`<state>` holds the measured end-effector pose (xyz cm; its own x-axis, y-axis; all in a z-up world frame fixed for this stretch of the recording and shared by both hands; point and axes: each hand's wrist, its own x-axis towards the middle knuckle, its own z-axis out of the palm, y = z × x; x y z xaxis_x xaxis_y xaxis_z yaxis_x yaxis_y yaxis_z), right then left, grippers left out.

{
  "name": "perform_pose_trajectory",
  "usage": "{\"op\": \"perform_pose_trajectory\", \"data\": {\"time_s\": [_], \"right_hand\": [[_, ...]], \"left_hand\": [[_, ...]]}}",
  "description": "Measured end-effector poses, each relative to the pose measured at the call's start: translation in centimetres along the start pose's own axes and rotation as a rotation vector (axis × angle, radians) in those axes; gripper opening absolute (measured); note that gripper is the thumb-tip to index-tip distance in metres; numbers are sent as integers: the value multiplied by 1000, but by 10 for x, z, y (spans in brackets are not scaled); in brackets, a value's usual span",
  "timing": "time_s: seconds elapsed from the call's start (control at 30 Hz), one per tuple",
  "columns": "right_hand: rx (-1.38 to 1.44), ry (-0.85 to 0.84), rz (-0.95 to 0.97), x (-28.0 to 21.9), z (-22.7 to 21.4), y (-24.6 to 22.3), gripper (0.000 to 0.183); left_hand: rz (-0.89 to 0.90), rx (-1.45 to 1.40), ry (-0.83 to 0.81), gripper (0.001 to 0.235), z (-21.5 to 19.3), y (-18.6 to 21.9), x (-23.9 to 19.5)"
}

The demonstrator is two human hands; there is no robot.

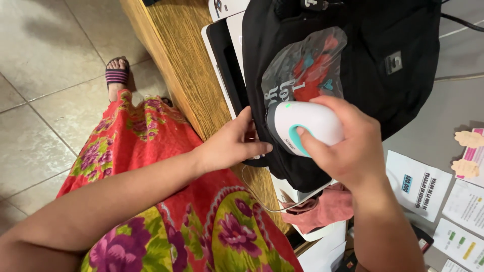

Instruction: Applying a heat transfer design to a backpack using a mini heat press and peeling the protective film

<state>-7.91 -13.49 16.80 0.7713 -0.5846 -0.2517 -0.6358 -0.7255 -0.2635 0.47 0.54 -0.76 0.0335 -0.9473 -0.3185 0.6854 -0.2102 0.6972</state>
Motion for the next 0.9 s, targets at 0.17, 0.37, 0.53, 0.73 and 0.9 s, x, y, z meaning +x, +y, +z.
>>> {"op": "perform_pose_trajectory", "data": {"time_s": [0.17,0.37,0.53,0.73,0.9], "right_hand": [[-61,12,-144,-7,-1,4,47],[-120,150,9,-40,-27,19,48],[-19,404,324,-131,-66,62,48],[186,730,811,-207,-75,192,48],[375,970,637,-196,-71,309,29]], "left_hand": [[8,-119,-12,63,5,2,0],[-99,-4,172,70,21,23,0],[-19,-7,204,67,17,2,8],[171,87,79,69,10,0,6],[168,78,173,59,14,8,1]]}}
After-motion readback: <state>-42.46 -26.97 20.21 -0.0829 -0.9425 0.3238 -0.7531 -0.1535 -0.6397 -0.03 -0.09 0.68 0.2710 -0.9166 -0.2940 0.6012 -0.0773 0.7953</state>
